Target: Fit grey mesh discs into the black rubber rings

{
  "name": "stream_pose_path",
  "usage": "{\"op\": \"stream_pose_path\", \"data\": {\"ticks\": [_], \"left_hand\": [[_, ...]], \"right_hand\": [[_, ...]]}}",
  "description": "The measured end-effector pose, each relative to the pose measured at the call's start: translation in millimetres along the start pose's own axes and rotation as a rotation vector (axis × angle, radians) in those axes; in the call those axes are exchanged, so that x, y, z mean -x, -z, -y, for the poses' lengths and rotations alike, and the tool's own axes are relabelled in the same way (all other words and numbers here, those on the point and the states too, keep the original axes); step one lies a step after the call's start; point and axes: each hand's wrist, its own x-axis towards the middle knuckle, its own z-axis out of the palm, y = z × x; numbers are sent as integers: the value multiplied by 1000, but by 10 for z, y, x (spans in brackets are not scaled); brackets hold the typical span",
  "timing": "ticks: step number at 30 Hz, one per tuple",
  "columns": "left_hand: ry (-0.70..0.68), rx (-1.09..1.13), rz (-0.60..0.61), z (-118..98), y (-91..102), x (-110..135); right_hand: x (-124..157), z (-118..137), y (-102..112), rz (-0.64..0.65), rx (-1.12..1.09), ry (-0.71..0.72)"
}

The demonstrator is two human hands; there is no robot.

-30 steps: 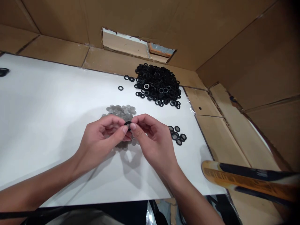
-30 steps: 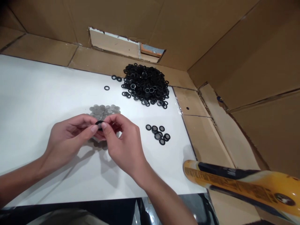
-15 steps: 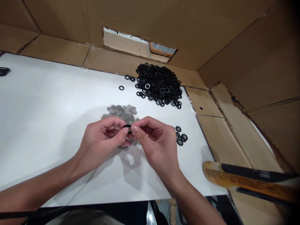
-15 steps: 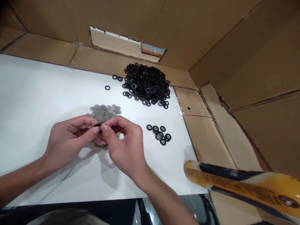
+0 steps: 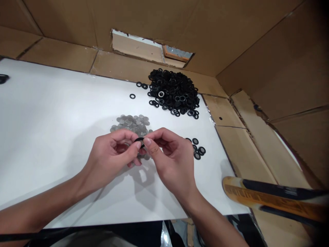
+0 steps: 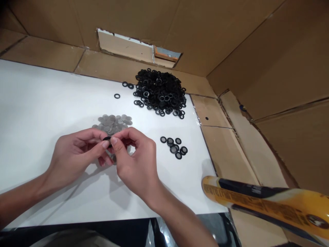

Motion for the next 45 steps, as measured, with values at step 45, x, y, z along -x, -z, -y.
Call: {"op": "stream_pose_path", "data": {"ticks": [45], "left_hand": [[-94, 62, -47, 48, 67, -79]], "right_hand": [[-1286, -579, 783, -179, 1207, -335]]}}
